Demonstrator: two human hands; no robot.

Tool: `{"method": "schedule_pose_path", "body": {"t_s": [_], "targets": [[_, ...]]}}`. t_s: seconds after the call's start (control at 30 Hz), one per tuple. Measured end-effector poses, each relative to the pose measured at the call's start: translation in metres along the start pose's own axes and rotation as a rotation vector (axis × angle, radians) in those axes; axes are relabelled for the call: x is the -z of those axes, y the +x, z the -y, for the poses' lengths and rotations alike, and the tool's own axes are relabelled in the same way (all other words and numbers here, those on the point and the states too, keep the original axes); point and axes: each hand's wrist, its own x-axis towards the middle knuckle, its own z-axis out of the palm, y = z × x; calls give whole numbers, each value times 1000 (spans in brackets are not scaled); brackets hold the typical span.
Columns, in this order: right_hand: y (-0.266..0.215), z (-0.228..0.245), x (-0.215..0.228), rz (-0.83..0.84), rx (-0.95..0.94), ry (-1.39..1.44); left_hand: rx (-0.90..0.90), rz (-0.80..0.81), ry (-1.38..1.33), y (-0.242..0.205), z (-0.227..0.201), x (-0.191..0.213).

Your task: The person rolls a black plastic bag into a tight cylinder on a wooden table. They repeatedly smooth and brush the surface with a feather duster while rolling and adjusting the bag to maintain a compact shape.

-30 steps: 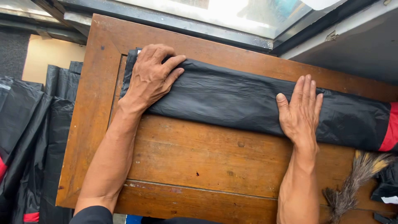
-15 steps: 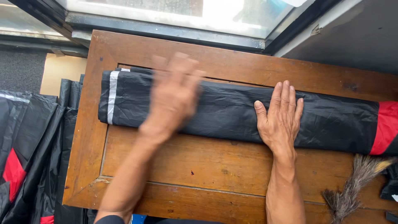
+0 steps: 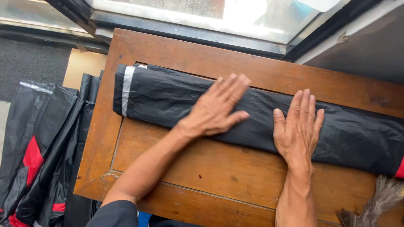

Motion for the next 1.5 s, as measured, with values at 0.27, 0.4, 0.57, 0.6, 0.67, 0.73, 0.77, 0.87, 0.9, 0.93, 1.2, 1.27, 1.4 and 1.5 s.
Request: {"method": "schedule_pose_path", "body": {"t_s": [0.27, 0.4, 0.57, 0.6, 0.67, 0.73, 0.77, 0.87, 0.9, 0.93, 1.2, 1.27, 1.4, 1.5], "targets": [[-1, -1, -5, -170, 147, -167, -5, -5, -268, -31, 121, 95], [2, -1, -6, -152, 146, -158, -42, -178, -309, -36, 136, 106], [-2, 10, 0, -164, 158, -136, -90, -195, -340, -38, 145, 99], [-3, 14, 3, -214, 196, -133, -97, -188, -350, -37, 146, 98], [-7, 36, 6, -257, 337, -152, -110, -194, -344, -36, 148, 98], [-13, 70, 5, -286, 478, -165, -114, -190, -340, -36, 150, 95], [-16, 93, 4, -187, 620, -86, -121, -194, -340, -36, 151, 94], [-28, 159, -14, -10, 850, -47, -139, -217, -350, -36, 153, 90], [-31, 180, -22, 65, 941, -87, -148, -235, -357, -36, 153, 90], [-29, 190, -33, 69, 949, -86, -141, -239, -355, -37, 153, 88], [-1, 227, -61, 111, 614, -123, -20, -273, -483, -36, 159, 76], [-18, 222, -58, 96, 626, -130, -22, -277, -474, -35, 157, 80], [-17, 212, -52, -20, 645, -120, -31, -293, -451, -33, 157, 80], [18, 197, -41, 37, 472, -159, -35, -278, -415, -35, 153, 85]]}}
